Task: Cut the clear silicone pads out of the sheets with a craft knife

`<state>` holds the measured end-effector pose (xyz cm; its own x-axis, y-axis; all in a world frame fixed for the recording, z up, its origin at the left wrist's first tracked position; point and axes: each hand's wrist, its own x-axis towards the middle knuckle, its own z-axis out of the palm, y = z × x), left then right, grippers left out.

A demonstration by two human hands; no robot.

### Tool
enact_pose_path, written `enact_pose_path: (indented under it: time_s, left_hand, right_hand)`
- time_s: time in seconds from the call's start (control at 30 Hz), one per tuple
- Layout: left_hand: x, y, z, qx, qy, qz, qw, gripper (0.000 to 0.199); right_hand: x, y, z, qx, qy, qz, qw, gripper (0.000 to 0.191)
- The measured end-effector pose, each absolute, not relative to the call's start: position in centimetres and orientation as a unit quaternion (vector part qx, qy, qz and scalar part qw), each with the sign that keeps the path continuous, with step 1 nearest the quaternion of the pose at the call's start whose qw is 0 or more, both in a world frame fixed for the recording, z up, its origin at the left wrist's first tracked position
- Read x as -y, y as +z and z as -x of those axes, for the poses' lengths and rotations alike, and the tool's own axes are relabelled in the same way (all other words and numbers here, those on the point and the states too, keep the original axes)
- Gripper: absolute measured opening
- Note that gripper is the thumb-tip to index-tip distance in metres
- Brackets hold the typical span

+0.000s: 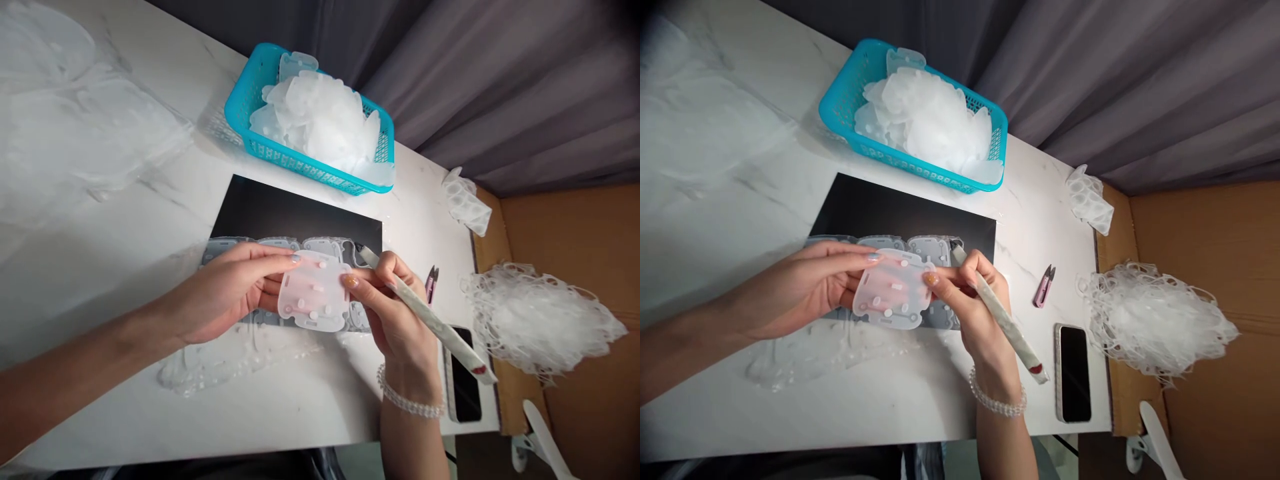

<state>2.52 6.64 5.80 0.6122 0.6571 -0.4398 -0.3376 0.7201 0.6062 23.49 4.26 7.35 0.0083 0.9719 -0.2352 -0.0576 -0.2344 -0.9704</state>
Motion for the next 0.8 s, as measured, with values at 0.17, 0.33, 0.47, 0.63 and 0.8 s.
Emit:
enact_pose_path:
  time_s: [0.17, 0.33, 0.47, 0.63, 0.8]
  left_hand:
    - [-6.6, 4.8, -2.7, -0.387, 0.326, -0.243, 0.827, 0.041]
    - [-6.7, 4.6, -3.1, -0.313, 0.287, -0.209, 0.881, 0.054]
    - [-6.7, 5.0, -3.1, -0.275, 0.295, -0.194, 0.894, 0.043]
    - [-6.8, 5.4, -2.8, -0.270, 0.286, -0.164, 0.905, 0.049]
    - [-6.7, 5.3, -2.9, -0.237, 0.271, -0.155, 0.920, 0.055]
  right_hand:
    - [-3.8, 7.3, -23.3, 0.455, 0.415, 0.593, 0.519, 0.046]
    - [-2.5, 8.2, -21.5, 0.583, 0.380, 0.583, 0.420, 0.044]
    - [-2.6, 8.3, -21.6, 0.532, 0.381, 0.588, 0.475, 0.041]
    - [-4.1, 6.7, -23.6, 0.424, 0.409, 0.599, 0.542, 0.041]
    - [-4.2, 6.1, -23.2, 0.393, 0.528, 0.552, 0.512, 0.039]
